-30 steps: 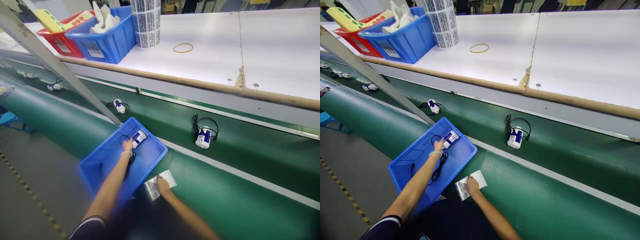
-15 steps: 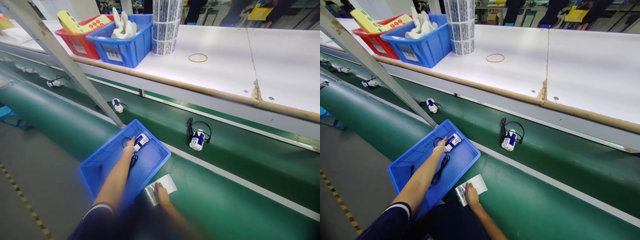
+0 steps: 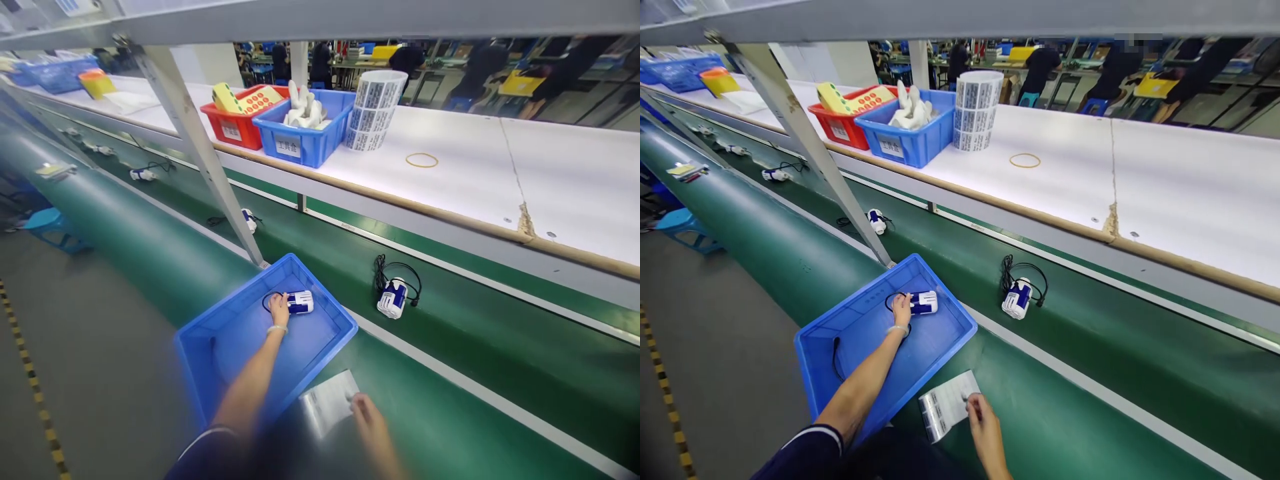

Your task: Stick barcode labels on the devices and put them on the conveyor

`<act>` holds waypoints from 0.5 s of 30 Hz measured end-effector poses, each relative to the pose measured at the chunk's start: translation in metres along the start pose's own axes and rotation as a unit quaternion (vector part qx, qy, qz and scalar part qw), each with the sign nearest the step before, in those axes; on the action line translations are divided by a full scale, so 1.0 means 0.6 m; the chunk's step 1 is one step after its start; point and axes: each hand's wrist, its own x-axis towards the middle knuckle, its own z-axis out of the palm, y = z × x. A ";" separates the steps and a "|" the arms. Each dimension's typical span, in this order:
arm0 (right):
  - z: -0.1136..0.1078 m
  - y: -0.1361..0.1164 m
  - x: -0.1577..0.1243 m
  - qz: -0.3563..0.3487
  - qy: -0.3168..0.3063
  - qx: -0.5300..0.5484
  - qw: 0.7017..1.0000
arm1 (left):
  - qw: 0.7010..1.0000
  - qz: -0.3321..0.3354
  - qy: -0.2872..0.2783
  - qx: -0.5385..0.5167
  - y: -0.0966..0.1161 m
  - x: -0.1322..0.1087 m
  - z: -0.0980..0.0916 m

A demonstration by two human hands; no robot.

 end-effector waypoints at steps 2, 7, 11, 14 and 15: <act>-0.036 -0.030 0.008 -0.001 0.024 0.013 1.000 | 0.998 0.056 -0.002 -0.018 -0.001 -0.019 -0.019; -0.091 -0.143 0.023 -0.050 0.051 0.045 0.996 | 0.982 0.175 0.004 -0.066 0.030 -0.064 -0.114; -0.095 -0.250 0.015 -0.131 0.027 0.098 0.986 | 0.965 0.240 0.036 -0.098 0.087 -0.113 -0.216; -0.088 -0.316 -0.006 -0.132 -0.052 0.160 0.977 | 0.947 0.280 0.069 -0.145 0.136 -0.155 -0.290; -0.086 -0.334 -0.014 -0.134 -0.077 0.171 0.973 | 0.940 0.288 0.077 -0.168 0.152 -0.169 -0.312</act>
